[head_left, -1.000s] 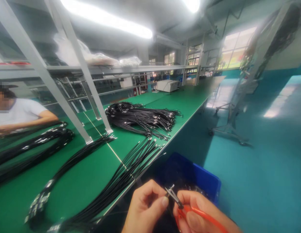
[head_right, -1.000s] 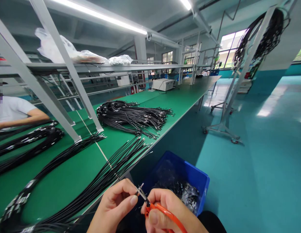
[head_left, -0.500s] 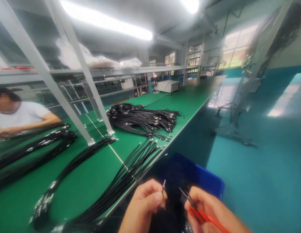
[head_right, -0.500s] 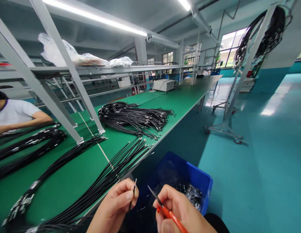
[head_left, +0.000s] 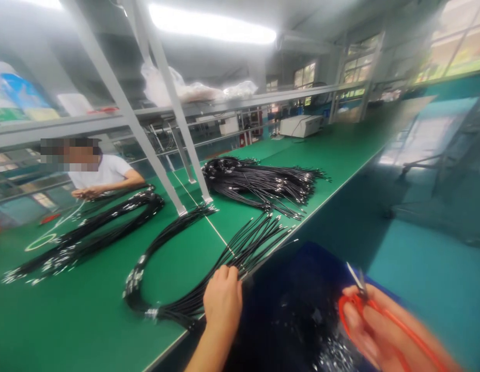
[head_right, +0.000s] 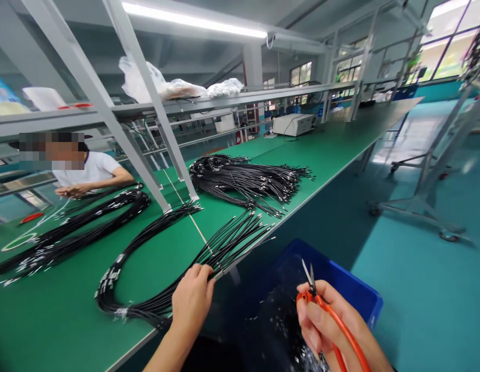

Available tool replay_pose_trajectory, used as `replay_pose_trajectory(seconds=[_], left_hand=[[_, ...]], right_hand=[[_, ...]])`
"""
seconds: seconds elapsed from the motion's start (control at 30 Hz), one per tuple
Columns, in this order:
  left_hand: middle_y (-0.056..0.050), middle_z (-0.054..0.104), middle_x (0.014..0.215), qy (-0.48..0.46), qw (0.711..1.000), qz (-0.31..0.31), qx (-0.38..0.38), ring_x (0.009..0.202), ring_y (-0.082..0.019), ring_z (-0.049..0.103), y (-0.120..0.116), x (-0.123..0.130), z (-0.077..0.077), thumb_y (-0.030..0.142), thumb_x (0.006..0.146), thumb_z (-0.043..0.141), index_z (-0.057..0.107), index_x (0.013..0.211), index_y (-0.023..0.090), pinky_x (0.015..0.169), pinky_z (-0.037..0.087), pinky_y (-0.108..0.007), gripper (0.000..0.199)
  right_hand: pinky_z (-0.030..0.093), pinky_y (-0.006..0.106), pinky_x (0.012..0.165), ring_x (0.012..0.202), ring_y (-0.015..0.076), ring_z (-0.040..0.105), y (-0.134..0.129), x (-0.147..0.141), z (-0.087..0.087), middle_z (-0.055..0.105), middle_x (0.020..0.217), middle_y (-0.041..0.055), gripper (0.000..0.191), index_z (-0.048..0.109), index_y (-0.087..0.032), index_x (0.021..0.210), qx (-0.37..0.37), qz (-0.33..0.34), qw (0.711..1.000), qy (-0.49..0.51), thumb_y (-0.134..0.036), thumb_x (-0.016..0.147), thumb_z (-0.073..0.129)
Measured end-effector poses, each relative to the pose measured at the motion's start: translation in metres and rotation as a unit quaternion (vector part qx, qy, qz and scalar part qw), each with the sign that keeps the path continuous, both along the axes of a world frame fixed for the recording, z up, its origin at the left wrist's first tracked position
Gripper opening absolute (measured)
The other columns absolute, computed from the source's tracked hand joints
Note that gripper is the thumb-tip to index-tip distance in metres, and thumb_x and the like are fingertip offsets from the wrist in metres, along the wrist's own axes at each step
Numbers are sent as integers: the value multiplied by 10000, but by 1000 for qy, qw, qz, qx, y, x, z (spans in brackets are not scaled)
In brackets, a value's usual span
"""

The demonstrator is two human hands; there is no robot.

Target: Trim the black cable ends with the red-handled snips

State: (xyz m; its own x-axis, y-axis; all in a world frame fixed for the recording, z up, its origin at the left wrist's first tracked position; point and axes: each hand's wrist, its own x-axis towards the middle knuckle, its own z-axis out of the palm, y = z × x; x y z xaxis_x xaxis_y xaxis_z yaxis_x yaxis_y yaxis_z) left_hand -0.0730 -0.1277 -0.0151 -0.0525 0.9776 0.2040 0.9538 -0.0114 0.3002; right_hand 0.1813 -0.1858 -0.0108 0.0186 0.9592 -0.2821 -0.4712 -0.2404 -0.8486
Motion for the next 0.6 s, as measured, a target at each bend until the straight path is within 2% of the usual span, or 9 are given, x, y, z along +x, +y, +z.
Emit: replay_pose_trajectory(seconds=[0.1,0.2,0.33,0.43,0.5,0.6], left_hand=[[-48,607,834,20,1000,2,-12,834,-244,553,5,-9,0,92,819,518,596,754,215,695,388,-318,159],[-39,605,764,5,1000,-4,-19,792,-246,561,9,-13,8,120,817,515,552,704,217,688,375,-323,153],[0,619,689,-64,997,-32,-36,661,-207,582,18,-6,27,110,798,487,529,814,220,609,365,-288,119],[47,616,671,-124,985,-106,-55,623,-161,593,17,21,46,111,777,509,533,890,237,593,390,-248,171],[43,622,708,-168,970,-166,-59,652,-155,601,8,46,57,128,775,534,553,923,242,608,411,-240,188],[-3,620,813,-272,914,-301,-27,691,-154,591,-10,78,67,137,794,538,602,927,226,619,429,-239,172]], right_hand=[[435,324,484,519,183,515,1,-13,18,626,656,24,360,657,-249,852,13,4,1000,17,-452,598,812],[417,331,483,494,175,480,1,-19,31,613,655,16,421,649,-268,832,32,-24,999,19,-516,539,822],[419,313,487,488,156,456,5,-19,30,572,629,-9,299,624,-259,773,31,-82,996,-4,-468,629,783],[398,248,478,493,125,443,7,-19,21,530,565,-46,253,607,-244,833,29,-116,993,4,-386,691,761],[390,220,474,491,111,441,7,-21,16,515,534,-64,304,599,-231,893,16,-130,991,0,-357,683,778],[407,208,478,499,103,469,5,-26,11,544,570,-66,404,590,-217,904,0,-165,986,-12,-353,611,833]])
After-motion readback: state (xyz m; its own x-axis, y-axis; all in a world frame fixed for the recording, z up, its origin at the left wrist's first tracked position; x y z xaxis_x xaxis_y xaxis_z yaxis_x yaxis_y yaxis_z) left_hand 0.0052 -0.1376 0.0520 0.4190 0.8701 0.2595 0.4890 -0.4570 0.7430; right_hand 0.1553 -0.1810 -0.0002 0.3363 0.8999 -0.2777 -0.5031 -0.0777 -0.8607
